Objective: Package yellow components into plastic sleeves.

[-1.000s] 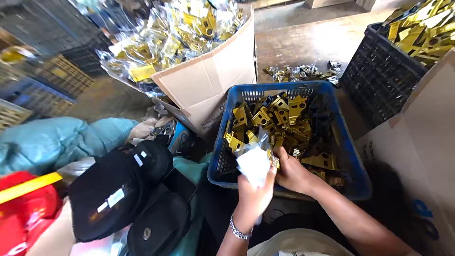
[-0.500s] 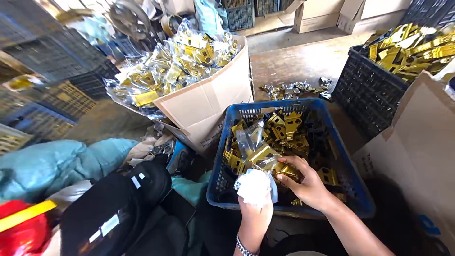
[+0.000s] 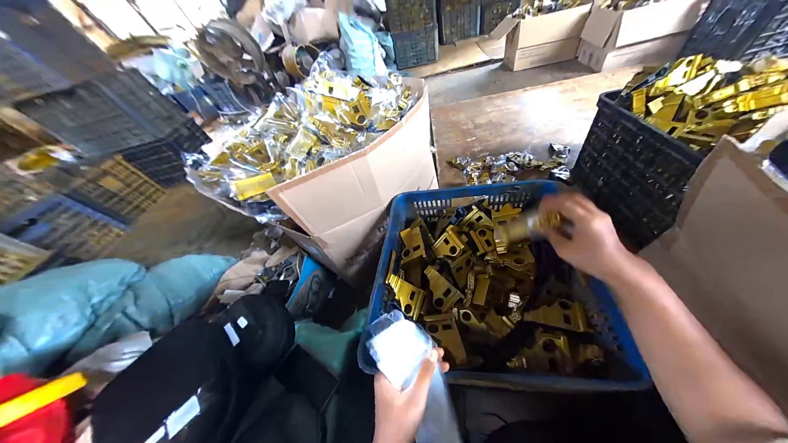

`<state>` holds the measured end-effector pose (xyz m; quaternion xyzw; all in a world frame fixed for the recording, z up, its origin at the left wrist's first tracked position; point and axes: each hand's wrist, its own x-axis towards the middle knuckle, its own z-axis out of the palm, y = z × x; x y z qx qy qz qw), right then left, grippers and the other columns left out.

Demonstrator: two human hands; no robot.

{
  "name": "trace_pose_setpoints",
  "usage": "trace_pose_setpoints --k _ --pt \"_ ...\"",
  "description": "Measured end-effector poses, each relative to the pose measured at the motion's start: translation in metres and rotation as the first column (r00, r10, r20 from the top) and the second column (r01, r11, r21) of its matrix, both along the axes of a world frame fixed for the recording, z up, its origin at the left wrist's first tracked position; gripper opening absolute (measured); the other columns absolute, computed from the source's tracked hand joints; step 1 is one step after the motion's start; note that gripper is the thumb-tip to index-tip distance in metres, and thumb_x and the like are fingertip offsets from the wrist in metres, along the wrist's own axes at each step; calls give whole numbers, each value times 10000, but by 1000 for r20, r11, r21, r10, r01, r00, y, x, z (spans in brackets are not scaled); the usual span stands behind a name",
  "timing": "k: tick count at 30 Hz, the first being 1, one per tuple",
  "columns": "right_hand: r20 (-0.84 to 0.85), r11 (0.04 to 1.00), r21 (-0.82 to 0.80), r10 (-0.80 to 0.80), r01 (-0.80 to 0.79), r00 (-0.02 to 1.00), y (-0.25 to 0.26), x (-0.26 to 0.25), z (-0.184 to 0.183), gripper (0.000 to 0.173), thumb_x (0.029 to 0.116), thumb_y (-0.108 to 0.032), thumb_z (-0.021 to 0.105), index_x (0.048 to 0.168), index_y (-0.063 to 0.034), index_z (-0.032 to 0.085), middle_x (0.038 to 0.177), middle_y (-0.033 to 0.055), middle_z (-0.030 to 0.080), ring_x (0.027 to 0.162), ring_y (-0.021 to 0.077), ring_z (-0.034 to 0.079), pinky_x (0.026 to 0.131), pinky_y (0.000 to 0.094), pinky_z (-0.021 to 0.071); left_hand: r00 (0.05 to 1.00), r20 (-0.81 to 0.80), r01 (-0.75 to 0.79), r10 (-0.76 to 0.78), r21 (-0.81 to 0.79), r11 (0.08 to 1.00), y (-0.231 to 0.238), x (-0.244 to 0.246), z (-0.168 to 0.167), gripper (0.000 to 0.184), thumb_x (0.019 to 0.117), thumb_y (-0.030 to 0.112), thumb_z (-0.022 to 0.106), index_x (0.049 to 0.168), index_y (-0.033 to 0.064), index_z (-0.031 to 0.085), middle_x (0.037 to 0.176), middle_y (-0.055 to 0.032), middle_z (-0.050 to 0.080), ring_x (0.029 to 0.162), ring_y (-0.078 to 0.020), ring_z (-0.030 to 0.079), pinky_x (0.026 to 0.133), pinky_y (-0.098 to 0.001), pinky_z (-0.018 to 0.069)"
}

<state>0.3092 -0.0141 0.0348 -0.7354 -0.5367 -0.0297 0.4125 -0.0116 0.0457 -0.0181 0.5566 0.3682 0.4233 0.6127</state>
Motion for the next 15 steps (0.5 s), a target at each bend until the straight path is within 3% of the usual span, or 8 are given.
trace_pose_setpoints --k 2,3,5,7,9,11,14,15 --pt "-83 1000 -6 9 -9 997 11 -6 4 576 886 -83 772 1375 105 534 1505 342 405 1333 451 514 1022 518 536 995 -41 -91 96 106 990 -7 11 -9 500 708 -73 786 1149 -93 552 874 -8 739 770 -54 727 747 -245 633" --pt "-151 991 -33 119 -126 981 12 -23 1 622 904 -177 772 1403 91 515 1507 320 421 1346 408 517 1037 486 535 992 -52 -107 118 172 979 -8 19 -13 595 658 -49 840 1165 -132 538 914 -21 724 811 -16 709 774 -211 617" --pt "-291 879 -90 425 -467 857 5 -73 -16 584 928 -297 735 1346 86 594 1381 293 576 1264 341 602 1047 440 524 988 -76 -104 137 333 937 -10 35 -26 666 632 45 896 1142 -195 541 970 -71 712 908 37 671 860 -155 561" --pt "-385 755 -12 602 -656 700 0 -108 -39 287 929 -131 716 1104 96 709 1091 240 706 1008 240 694 908 336 561 990 -61 -84 126 463 882 -11 44 -37 615 632 106 897 1065 -193 578 954 -97 716 927 30 663 884 -155 541" --pt "-526 788 45 541 -614 656 -5 -114 -51 164 956 -58 643 1005 81 714 973 155 699 850 103 669 795 230 560 998 -43 -14 35 422 906 -15 41 -33 665 625 85 916 1120 -184 562 1009 -77 717 970 17 669 913 -175 551" --pt "-690 780 -33 435 -624 579 -14 -110 -52 185 997 -92 616 1046 75 681 945 96 676 775 29 633 741 188 547 995 6 96 -102 289 952 -21 37 -25 651 594 53 942 1118 -80 579 991 13 734 944 3 694 884 -213 594" --pt "-885 700 -35 310 -714 347 -23 -109 -51 220 1009 -99 605 1171 48 630 995 20 681 856 -7 645 825 193 551 990 -11 138 -144 371 918 -21 36 -33 639 590 126 963 1084 -72 610 977 13 734 949 -3 694 905 -217 587" --pt "-907 709 -12 289 -705 306 -24 -109 -52 179 1001 -86 607 1137 23 643 963 -19 682 849 -18 648 824 189 556 990 -24 137 -140 409 902 -20 36 -36 642 602 154 965 1088 -84 620 991 -7 741 969 -12 698 922 -221 585"
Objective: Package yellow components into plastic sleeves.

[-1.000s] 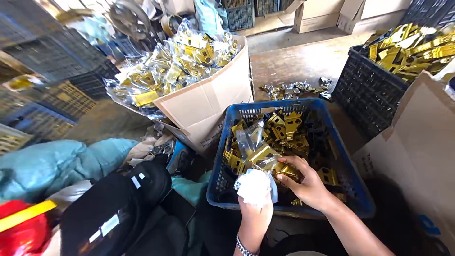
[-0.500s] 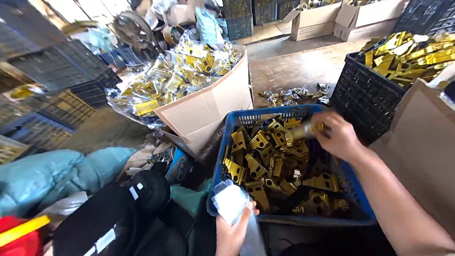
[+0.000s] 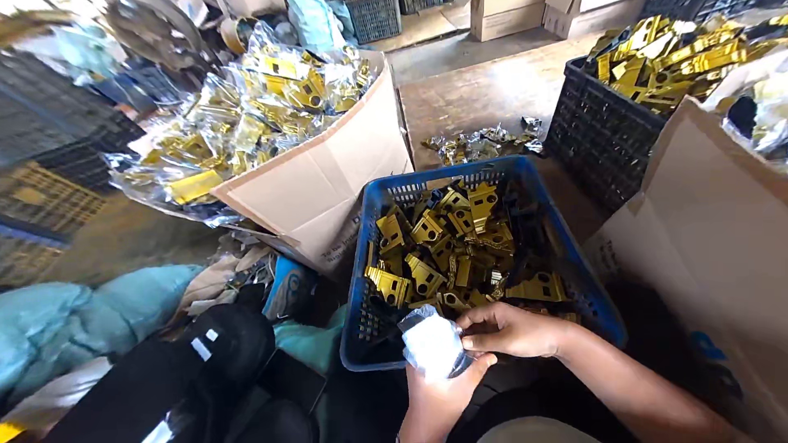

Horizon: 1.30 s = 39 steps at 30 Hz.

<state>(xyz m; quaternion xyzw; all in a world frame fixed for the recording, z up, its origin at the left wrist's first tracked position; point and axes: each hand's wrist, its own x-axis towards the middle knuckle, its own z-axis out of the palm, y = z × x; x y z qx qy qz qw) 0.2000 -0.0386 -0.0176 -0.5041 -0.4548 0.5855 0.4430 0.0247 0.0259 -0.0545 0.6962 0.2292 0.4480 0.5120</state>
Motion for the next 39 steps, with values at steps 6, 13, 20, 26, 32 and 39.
trace_pose_setpoints --k 6,13,20,26,32,39 --pt "77 984 48 -174 170 982 -4 -17 -12 191 1043 -162 550 907 -52 625 668 -100 546 541 -55 503 535 132 451 989 35 146 -144 -416 897 -7 -2 24 424 877 -2 672 1276 -95 564 1063 -14 724 738 13 636 624 -159 535" --pt "-17 972 -34 -235 234 972 -20 -21 -13 252 1083 -184 440 909 -77 588 639 -99 523 512 -18 512 517 161 478 908 -71 -399 414 163 902 48 -42 -5 311 983 44 513 1149 -217 547 915 -62 699 799 1 685 766 -205 592" --pt "-2 951 34 -307 307 952 -6 -32 -18 146 1020 -82 574 1054 26 666 860 -31 691 687 11 660 660 201 592 992 8 -125 128 -174 977 15 -33 21 357 822 -26 720 1146 -34 571 818 107 678 730 -4 666 715 -214 597" --pt "-84 932 -8 -363 363 928 -1 -33 -18 222 1067 -147 503 878 -92 605 680 -99 599 549 -9 582 562 179 547 990 83 -100 113 -149 984 19 -28 16 316 807 -33 752 1078 45 608 842 93 697 783 -25 677 786 -234 595" --pt "-118 933 9 -356 360 927 -1 -38 -26 241 1022 -174 596 785 -149 558 588 -127 520 436 -42 451 422 135 402 998 64 9 7 -241 970 9 -19 11 364 790 -20 768 1101 4 581 842 51 718 796 -60 707 786 -257 609" --pt "9 962 176 -216 211 976 -6 -42 -35 73 839 23 692 902 -10 675 793 -70 683 671 -57 627 634 141 551 999 10 49 -48 -238 970 9 -28 6 492 716 32 857 1118 25 575 881 91 709 836 -22 694 810 -238 604"
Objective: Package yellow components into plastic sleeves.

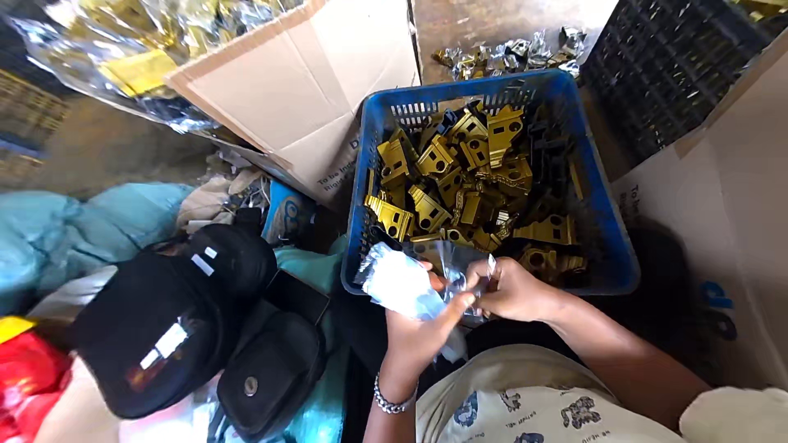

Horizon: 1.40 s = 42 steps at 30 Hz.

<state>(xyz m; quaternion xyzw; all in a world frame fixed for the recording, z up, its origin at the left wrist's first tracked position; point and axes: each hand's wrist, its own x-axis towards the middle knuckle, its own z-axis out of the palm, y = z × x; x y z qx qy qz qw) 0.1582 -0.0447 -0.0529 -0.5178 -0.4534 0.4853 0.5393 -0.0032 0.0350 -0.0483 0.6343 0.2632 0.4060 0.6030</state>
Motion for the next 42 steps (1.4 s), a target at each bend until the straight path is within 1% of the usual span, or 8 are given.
trace_pose_setpoints --k 7,12,16,22,27,32,39,42 --pt "85 971 -108 223 -214 971 32 9 20 273 830 -98 764 675 -81 541 624 -85 528 533 -56 469 499 131 386 973 -187 -55 134 377 925 14 -50 -7 224 810 122 785 983 46 665 903 51 700 886 41 655 849 -168 560" --pt "113 954 -294 96 -58 989 126 26 0 291 940 -79 722 1191 26 617 1058 108 662 788 131 648 737 298 567 882 -69 -397 467 428 812 41 -80 -17 326 798 10 711 1086 -90 596 956 31 718 907 22 676 849 -187 576" --pt "405 888 -459 234 -25 884 218 11 -50 846 882 -62 772 1595 -73 317 1626 204 323 1399 376 468 1119 556 417 872 79 -488 483 201 849 48 -62 -8 238 857 -46 667 1082 15 620 928 91 722 837 -2 690 763 -205 600" --pt "745 973 -230 160 24 648 200 33 -53 473 806 -135 874 1212 13 680 1342 281 557 1245 496 532 1013 645 472 846 79 -528 527 255 810 57 -34 -5 215 823 -5 745 1007 -38 638 891 50 708 841 -1 684 792 -207 601" --pt "84 890 35 -455 454 886 94 67 6 459 985 -173 659 1385 -19 492 1275 110 630 1114 195 663 949 391 582 897 23 -441 442 123 889 47 -1 -6 231 817 -14 736 1026 -59 648 924 19 728 894 -3 694 855 -204 589" --pt "-462 960 42 -226 276 858 35 53 24 415 947 -337 695 1266 -126 535 1106 36 724 1013 191 717 907 418 607 932 140 -276 334 -326 904 23 39 16 278 836 -73 681 1092 -33 581 910 -21 713 862 -72 700 817 -247 602" --pt "126 776 564 -417 281 900 19 16 5 330 969 -185 693 1268 -123 569 1163 -105 698 1061 -11 669 929 229 589 915 193 -144 355 -664 734 30 39 48 177 1022 -25 443 979 36 604 723 -16 642 546 -39 582 502 -169 508" --pt "335 792 610 -279 18 900 4 23 -5 326 1013 -178 640 1304 -66 546 1319 96 665 1213 100 642 1025 273 543 928 192 -131 320 -634 762 39 28 57 218 1014 -45 403 1022 59 594 726 15 659 574 -21 608 546 -160 532"
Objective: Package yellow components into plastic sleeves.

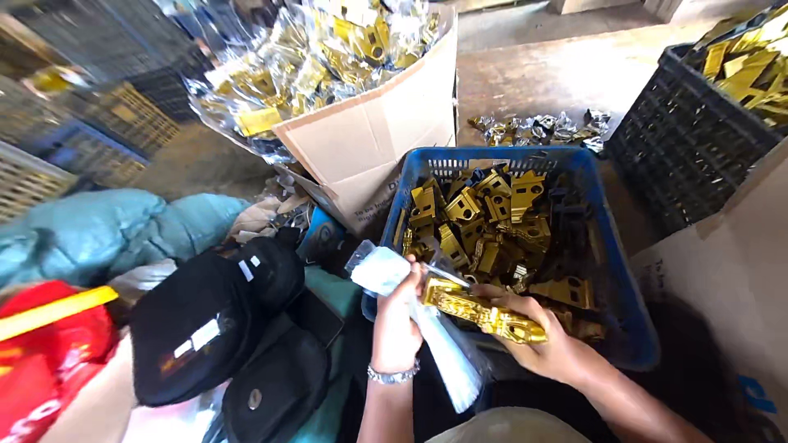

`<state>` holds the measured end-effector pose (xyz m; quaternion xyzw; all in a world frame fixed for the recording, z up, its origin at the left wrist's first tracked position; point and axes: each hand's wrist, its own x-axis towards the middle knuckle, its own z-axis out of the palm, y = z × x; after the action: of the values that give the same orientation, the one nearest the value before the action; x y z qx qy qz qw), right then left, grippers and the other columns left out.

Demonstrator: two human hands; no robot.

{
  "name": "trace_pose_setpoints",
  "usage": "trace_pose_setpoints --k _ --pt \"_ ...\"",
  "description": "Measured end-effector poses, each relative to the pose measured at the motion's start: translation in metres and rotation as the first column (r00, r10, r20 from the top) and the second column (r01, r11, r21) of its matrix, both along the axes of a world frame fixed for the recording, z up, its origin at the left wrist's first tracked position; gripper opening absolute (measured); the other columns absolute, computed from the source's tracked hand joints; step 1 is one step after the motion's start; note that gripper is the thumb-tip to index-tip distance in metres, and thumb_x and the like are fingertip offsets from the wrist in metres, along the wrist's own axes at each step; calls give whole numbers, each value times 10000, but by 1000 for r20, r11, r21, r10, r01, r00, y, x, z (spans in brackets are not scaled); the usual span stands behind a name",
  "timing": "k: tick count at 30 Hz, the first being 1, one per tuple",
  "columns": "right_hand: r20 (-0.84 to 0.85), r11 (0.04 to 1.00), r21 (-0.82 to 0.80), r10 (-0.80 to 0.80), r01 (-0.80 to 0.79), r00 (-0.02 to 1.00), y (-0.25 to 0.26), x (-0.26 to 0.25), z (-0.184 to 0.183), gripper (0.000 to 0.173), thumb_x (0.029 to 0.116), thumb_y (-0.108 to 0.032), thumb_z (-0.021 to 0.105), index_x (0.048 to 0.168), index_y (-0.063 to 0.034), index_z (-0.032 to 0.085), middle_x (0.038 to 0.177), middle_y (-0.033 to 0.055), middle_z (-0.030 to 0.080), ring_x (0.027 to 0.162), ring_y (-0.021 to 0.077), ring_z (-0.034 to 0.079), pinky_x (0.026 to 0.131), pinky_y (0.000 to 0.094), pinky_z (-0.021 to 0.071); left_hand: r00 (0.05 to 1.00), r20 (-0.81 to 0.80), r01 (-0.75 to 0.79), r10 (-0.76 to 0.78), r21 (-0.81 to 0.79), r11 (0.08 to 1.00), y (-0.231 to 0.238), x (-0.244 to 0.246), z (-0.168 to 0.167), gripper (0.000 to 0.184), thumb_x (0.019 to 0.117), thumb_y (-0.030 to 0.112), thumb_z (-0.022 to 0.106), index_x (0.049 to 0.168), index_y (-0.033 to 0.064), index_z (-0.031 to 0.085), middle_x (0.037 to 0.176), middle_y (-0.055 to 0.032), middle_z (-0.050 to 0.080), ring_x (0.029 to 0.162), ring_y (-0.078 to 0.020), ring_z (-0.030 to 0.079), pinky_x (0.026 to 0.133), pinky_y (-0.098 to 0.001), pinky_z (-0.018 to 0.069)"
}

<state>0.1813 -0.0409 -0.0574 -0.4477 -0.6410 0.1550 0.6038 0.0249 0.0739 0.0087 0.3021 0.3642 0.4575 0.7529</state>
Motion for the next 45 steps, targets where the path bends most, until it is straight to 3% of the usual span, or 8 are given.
trace_pose_setpoints --k 6,12,17,22,29,34,38,45 --pt "346 895 93 -440 437 829 3 18 -1 307 873 -45 647 1154 40 558 1179 257 676 1116 305 680 1005 390 534 987 -162 82 -9 449 890 -56 35 -11 270 861 -94 644 1110 -31 560 965 32 700 899 -1 671 838 -193 573" --pt "332 736 -664 136 129 933 -18 63 67 329 889 -61 753 1169 69 638 982 219 715 905 329 715 841 479 569 925 -285 328 -253 255 910 -42 5 -27 246 936 -45 563 1181 -58 593 929 -33 735 825 -95 711 789 -260 601" --pt "565 667 -246 -491 704 663 33 124 107 497 847 55 756 1299 124 563 1340 357 552 1214 528 575 1007 633 482 900 -382 320 -211 248 915 -39 -1 -24 167 971 -10 566 1114 -60 636 938 -70 750 847 -129 737 825 -282 619" --pt "492 912 -352 -11 210 871 44 3 84 563 1064 -399 467 1471 -14 525 1554 190 475 1492 368 369 1225 641 194 702 -706 634 95 680 368 -49 17 -51 224 836 106 707 931 -97 712 851 -159 729 809 -187 714 766 -357 567" --pt "402 931 -312 -52 190 914 38 -11 51 553 1098 -351 254 1425 -84 612 1556 56 507 1526 323 320 1211 692 59 809 -587 432 -33 557 709 -55 27 -18 427 820 -15 703 1129 -263 543 1022 -200 673 987 18 604 916 -124 452" --pt "392 766 -547 -121 337 912 68 -6 48 518 1107 -314 363 1487 8 507 1623 159 385 1566 318 208 1213 683 -13 927 -367 374 -74 892 256 -61 42 -19 356 735 173 820 937 -99 712 891 -152 750 893 -122 723 850 -261 570" --pt "-232 798 -598 -264 77 936 63 6 9 335 1058 -179 521 1264 63 628 1231 205 654 1080 215 666 967 380 551 938 -332 326 -102 741 587 -40 31 -20 262 842 32 734 1025 -120 625 878 11 701 804 53 644 768 -151 557" --pt "-258 813 -580 -119 -55 959 -4 11 37 481 1017 -379 569 1289 15 623 1293 122 609 1104 98 627 915 262 546 909 -401 294 -110 433 852 -34 -4 -31 335 829 -65 713 1133 -83 572 947 16 727 878 -24 712 837 -241 612"
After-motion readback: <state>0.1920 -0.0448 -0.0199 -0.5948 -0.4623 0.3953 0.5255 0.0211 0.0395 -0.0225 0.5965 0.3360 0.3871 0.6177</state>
